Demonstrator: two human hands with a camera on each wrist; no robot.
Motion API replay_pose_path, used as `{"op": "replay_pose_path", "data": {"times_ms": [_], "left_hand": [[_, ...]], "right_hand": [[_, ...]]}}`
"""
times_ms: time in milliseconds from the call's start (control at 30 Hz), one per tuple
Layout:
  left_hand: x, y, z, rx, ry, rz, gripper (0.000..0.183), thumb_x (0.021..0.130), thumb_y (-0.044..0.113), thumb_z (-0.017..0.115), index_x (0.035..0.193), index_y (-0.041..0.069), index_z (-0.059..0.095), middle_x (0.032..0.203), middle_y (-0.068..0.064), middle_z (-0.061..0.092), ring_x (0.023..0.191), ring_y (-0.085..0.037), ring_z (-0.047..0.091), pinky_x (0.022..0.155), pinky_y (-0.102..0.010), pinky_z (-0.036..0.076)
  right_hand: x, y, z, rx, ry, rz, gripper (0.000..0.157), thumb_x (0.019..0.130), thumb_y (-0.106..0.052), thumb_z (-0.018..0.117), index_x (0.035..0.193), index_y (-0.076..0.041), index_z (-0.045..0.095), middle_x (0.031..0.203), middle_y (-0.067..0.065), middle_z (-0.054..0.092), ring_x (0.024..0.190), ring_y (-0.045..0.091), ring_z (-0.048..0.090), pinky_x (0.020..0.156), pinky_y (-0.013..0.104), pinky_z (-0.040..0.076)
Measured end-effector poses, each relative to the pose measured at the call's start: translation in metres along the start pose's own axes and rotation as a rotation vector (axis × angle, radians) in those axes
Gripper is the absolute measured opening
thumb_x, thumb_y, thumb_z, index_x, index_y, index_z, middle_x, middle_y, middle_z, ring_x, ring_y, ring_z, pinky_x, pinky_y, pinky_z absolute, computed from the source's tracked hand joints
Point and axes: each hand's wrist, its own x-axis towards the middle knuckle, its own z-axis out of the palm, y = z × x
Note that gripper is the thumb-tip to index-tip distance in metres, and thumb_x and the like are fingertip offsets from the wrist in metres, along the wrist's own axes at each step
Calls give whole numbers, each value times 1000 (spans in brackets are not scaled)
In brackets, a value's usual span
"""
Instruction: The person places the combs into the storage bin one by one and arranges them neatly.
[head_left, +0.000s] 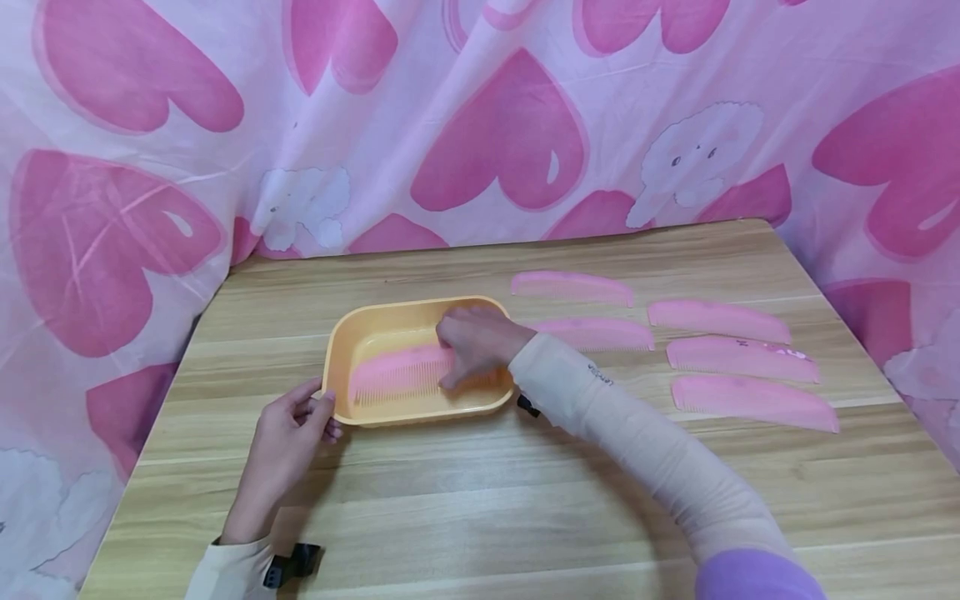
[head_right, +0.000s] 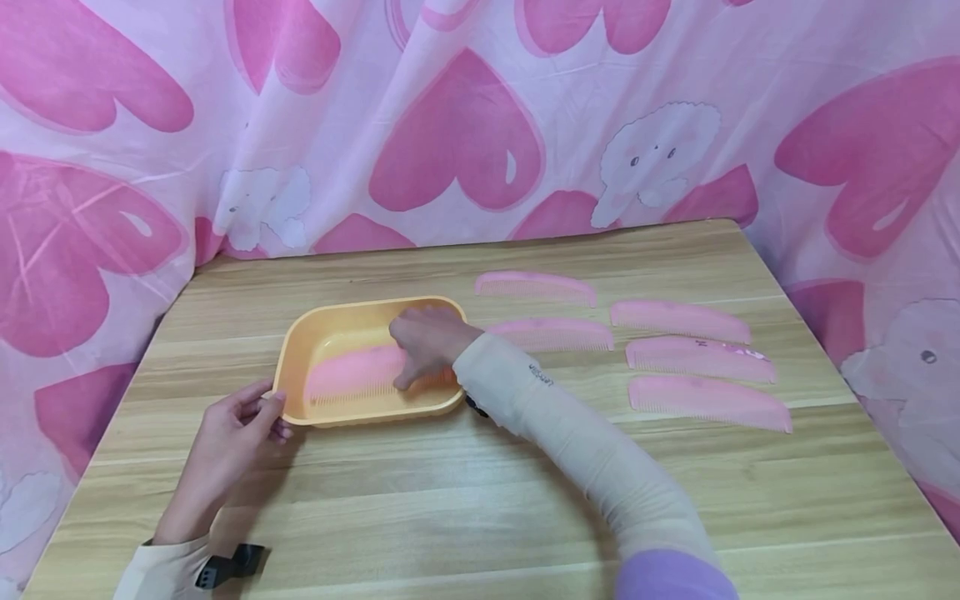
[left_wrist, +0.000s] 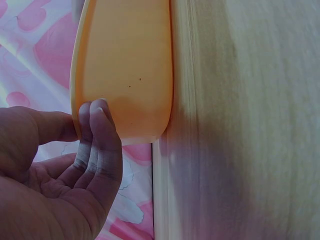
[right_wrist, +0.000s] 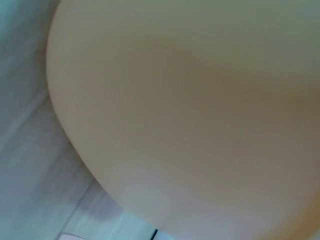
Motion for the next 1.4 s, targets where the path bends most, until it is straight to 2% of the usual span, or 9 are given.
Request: {"op": "replay_pose_path", "data": {"times_ms": [133,400,600,800,933,1067,1167,1400], "left_hand": [[0,0,-1,-12,-8,15,46,107,20,54,144,-7,49,89,-15,68,72,-15,67,63,-27,61],[0,0,-1,-10,-6,15,45,106,18,54,144,-7,49,88,-15,68,72,-16,67,64,-28,61],[0,1,-1,1,-3,20,45,106,18,54,143,-7,49,88,-16,68,71,-17,67,63,-29,61],[0,2,-1,9,0,-6,44,106,17,54,145,-5,49,90,-16,68,72,-17,67,64,-29,61],[0,2,-1,3,-5,-21,45,106,17,54,145,-5,48,91,-16,67,73,-17,67,66,-28,61],[-1,2,-1,-4,-8,-20,46,106,18,54,145,-6,48,92,-16,67,73,-16,67,65,-28,61],[-1,1,-1,-2,-8,-22,47,107,20,53,146,-5,48,92,-16,68,73,-16,67,65,-28,61],[-1,0,-1,-2,-2,-19,46,107,19,52,146,-5,48,93,-16,68,73,-16,68,66,-28,61]], "right_hand": [[3,1,0,-19,7,10,53,68,-47,85,61,-18,41,67,-5,33,64,11,30,53,27,22],[7,5,3,-27,28,24,41,68,-42,84,66,-17,51,73,-4,50,66,13,42,55,27,34],[7,7,5,-22,37,18,41,69,-43,83,67,-17,52,76,-3,53,68,13,44,57,27,36],[5,8,5,-15,36,9,40,73,-45,83,71,-17,55,82,-2,54,73,15,47,62,29,40],[1,9,3,4,19,-1,39,77,-46,83,81,-14,63,89,-1,59,80,17,52,72,32,45],[-7,8,-7,78,4,10,39,81,-41,83,102,-10,71,108,2,64,95,19,59,85,37,50],[-14,9,-17,134,15,18,46,84,-37,83,116,-8,71,119,3,63,102,20,61,89,39,52],[-35,16,-41,187,83,11,52,85,-37,82,124,-6,70,121,4,63,107,20,62,92,37,53]]}}
